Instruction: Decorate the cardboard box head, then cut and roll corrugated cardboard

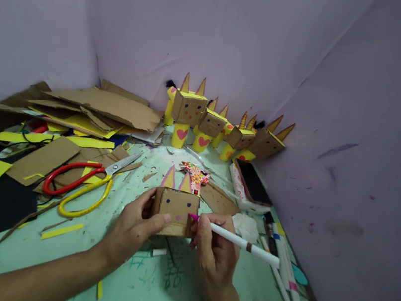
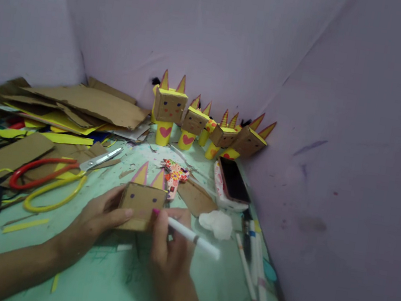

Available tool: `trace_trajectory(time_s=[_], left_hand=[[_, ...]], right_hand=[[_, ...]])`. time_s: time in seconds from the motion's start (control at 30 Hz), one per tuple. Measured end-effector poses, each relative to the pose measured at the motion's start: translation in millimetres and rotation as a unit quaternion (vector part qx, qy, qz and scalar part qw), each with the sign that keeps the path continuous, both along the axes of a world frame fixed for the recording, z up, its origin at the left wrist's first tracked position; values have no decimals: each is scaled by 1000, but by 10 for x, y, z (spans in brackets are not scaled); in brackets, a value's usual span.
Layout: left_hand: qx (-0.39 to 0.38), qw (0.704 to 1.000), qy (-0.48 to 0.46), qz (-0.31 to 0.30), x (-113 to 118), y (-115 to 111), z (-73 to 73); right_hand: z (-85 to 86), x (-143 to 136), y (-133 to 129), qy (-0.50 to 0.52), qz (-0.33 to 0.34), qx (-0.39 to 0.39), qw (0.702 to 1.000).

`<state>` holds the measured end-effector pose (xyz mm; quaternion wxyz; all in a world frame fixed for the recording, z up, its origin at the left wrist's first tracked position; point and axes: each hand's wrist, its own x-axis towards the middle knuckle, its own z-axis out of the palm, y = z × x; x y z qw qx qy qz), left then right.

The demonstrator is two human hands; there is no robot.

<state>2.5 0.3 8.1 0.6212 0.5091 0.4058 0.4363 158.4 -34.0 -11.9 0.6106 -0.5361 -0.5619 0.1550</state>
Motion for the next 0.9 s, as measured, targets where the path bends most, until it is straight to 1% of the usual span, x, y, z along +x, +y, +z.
trace_trajectory(time_s=[0.2, 0.43, 0.7, 0.9], left_hand=[[-2, 1000, -1, -3, 2, -8, 11], [1, 1000, 2, 3, -2, -3, 3], [-6, 1000, -17, 1, 4, -5, -14], [-7, 1000, -20, -3, 8, 9, -27]], right_hand=[[22, 4, 7, -26, 19, 26, 999], [73, -58, -33, 8, 2, -19, 1000], [75, -64, -38, 36, 10, -29, 999], [94, -69, -50, 38, 6, -41, 998]])
